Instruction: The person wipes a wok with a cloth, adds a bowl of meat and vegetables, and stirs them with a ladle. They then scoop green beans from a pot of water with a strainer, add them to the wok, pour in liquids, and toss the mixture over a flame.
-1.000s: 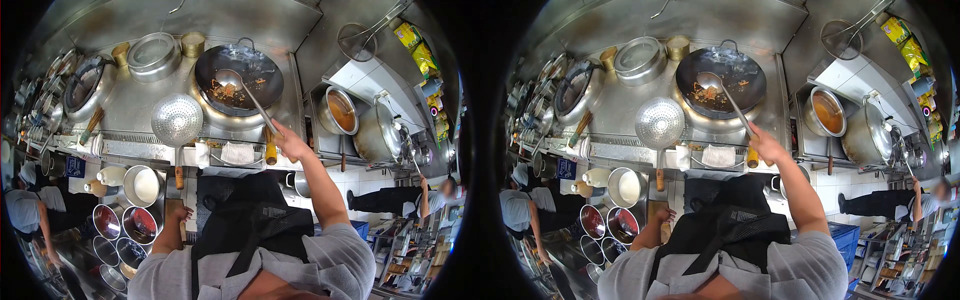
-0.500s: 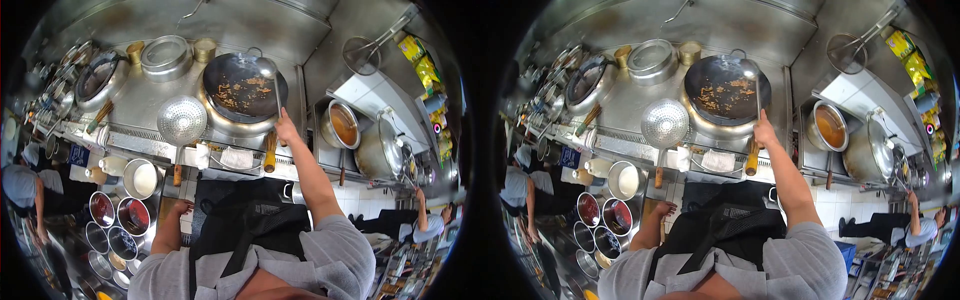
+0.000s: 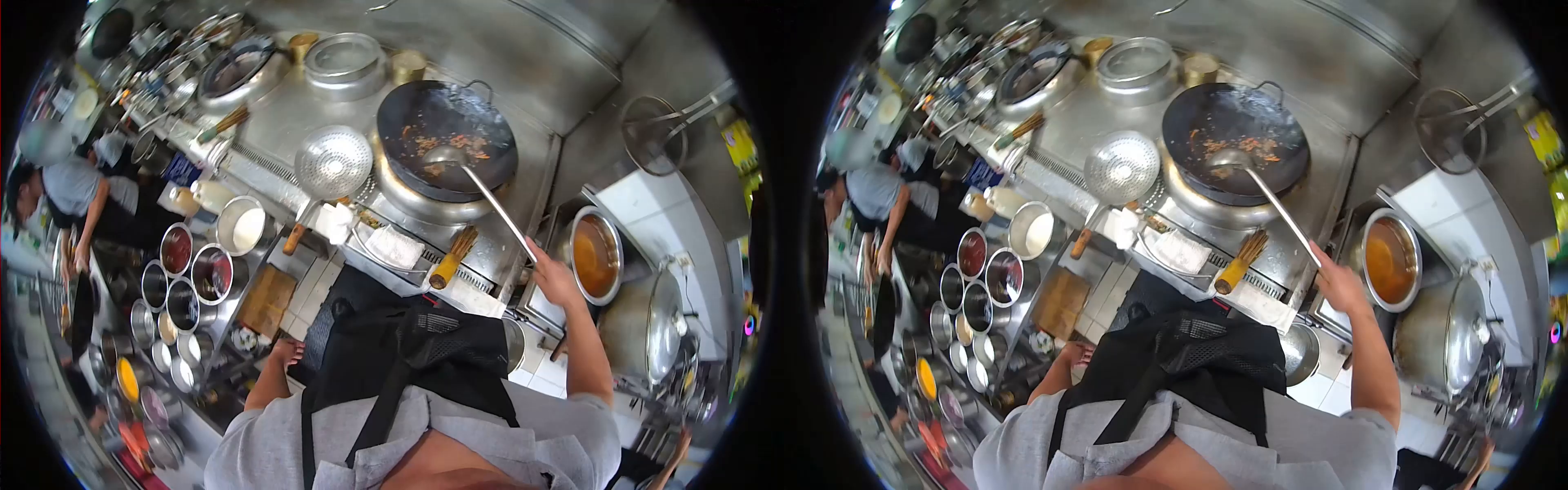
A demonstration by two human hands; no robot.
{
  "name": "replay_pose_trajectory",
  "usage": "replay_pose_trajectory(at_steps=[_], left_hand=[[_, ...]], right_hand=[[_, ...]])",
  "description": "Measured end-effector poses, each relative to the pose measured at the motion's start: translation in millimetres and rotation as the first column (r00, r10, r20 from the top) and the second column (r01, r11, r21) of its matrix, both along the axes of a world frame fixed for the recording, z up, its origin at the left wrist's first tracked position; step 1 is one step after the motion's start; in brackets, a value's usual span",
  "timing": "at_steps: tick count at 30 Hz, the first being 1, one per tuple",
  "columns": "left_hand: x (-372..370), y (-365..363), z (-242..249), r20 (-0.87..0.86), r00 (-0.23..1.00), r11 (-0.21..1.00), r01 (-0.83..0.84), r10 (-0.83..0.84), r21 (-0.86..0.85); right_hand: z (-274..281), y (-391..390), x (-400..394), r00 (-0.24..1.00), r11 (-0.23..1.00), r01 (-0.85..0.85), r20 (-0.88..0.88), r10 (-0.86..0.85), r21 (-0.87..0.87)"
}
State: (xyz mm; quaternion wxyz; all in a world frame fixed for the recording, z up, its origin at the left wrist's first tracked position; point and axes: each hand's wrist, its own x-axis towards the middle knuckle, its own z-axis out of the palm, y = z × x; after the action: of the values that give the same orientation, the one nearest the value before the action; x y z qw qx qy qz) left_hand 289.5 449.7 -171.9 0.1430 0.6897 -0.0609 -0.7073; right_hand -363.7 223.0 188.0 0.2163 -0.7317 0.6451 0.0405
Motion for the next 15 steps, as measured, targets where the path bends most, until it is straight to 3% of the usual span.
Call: replay_pose_trajectory(at_steps=[1, 2, 3, 5, 6, 7, 9, 11, 13, 14, 15], left_hand=[[-4, 22, -2, -0.112, 0.990, 0.993, -0.073, 0.082, 0.088], [-6, 43, -14, -0.245, 0.952, 0.979, -0.151, 0.182, 0.140], [-21, 57, -10, -0.243, 0.945, 0.971, -0.189, 0.220, 0.145], [-54, 75, 0, 0.005, 0.996, 0.996, -0.084, 0.084, 0.041], [-72, 75, 16, 0.085, 0.995, 0.998, -0.059, 0.056, 0.036], [-82, 77, 22, 0.108, 0.991, 0.996, -0.083, 0.082, 0.008], [-89, 79, 37, 0.174, 0.975, 0.989, -0.130, 0.141, -0.072], [-92, 77, 54, 0.250, 0.940, 0.962, -0.188, 0.235, -0.197], [-87, 87, 61, 0.342, 0.881, 0.925, -0.225, 0.327, -0.306], [-83, 93, 73, 0.351, 0.871, 0.914, -0.224, 0.344, -0.339], [-77, 107, 69, 0.540, 0.796, 0.874, 0.029, 0.273, -0.485]], right_hand=[[12, 5, -4, 0.979, 0.996, 0.052, 0.193, -0.066, 0.077], [30, 6, 2, 0.944, 0.946, 0.163, 0.235, -0.232, 0.280], [43, 4, 13, 0.888, 0.843, 0.255, 0.229, -0.398, 0.474], [15, -21, -2, 0.935, 0.853, 0.229, 0.137, -0.327, 0.469], [-36, -44, -29, 0.967, 0.980, 0.096, 0.217, -0.133, 0.175], [-65, -58, -40, 0.966, 0.989, -0.047, 0.245, 0.080, -0.139], [-48, -84, -13, 0.980, 0.992, 0.101, 0.181, -0.086, -0.073], [-57, -112, -3, 0.844, 0.943, 0.284, 0.422, -0.332, 0.174], [-84, -117, 15, 0.735, 0.929, 0.351, 0.579, -0.353, 0.120], [-81, -110, 36, 0.783, 0.928, 0.365, 0.515, -0.348, 0.072], [-78, -95, 54, 0.827, 0.930, 0.366, 0.452, -0.335, 0.018]])
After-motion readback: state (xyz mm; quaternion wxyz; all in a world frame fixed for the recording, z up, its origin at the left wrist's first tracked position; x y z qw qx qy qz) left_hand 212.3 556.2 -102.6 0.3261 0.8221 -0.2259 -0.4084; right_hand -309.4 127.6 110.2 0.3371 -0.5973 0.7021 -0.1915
